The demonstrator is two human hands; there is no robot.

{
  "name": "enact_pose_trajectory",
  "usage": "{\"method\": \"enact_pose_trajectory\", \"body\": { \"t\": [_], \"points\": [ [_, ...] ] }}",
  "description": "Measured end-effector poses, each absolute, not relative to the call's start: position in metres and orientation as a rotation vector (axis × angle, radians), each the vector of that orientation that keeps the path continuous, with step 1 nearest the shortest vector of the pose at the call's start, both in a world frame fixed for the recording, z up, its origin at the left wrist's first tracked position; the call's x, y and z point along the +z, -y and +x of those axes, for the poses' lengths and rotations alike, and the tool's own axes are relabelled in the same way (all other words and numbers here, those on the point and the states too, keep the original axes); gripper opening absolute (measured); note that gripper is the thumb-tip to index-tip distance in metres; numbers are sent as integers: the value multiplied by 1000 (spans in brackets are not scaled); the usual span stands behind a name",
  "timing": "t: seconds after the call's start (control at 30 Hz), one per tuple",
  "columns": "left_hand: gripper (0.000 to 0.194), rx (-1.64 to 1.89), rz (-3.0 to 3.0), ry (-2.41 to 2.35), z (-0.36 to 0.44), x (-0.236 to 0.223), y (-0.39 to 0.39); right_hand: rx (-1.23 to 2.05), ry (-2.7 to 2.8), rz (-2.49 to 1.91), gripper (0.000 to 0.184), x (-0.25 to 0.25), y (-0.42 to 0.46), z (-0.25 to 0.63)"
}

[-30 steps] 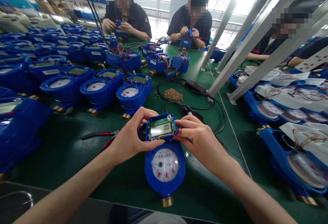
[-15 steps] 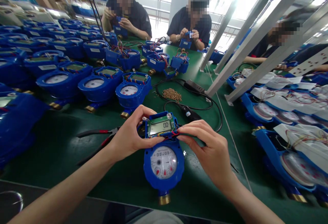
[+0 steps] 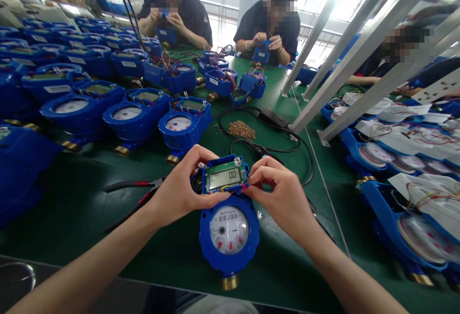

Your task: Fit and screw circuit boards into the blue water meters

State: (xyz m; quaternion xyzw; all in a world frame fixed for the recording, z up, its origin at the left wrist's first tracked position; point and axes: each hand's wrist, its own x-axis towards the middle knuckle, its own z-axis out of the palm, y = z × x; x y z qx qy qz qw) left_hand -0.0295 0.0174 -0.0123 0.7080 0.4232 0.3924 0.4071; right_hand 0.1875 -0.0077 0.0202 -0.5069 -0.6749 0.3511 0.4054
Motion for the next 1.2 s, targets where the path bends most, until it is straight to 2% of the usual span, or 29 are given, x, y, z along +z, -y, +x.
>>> {"method": "enact_pose_trajectory", "body": {
  "t": [0.1,0.33,0.47,0.57,0.67,0.73,0.83,1.03,1.1,1.2],
  "points": [
    [50,988,1782,-1056,-30,-13,-18,851,1794,-1329,26,25,-1,183],
    [51,973,1711,-1044,-32,-15,-18,1013,1950,-1371,22,29,-17,189],
    [50,984,1714,-1044,-32,-15,-20,1193,1974,-1291,7,35,-22,196],
    [50,990,1717,-1041,-32,-15,-20,1293,2038,-1274,17,39,-22,200],
    [50,1002,1709,-1038,-31,-13,-20,1184,2077,-1349,30,38,-16,194],
    [49,1014,1709,-1037,-30,-13,-19,1052,2066,-1398,32,34,-11,187],
    [48,1024,1711,-1035,-29,-13,-20,1006,2021,-1397,28,28,-8,178],
    [49,1019,1732,-1036,-30,-16,-21,1156,1948,-1264,15,27,-20,181],
    [48,1022,1738,-1038,-31,-17,-21,1072,2015,-1263,13,27,-24,182],
    [46,1026,1737,-1038,-31,-18,-20,766,2182,-1291,11,26,-24,180]
  ]
}}
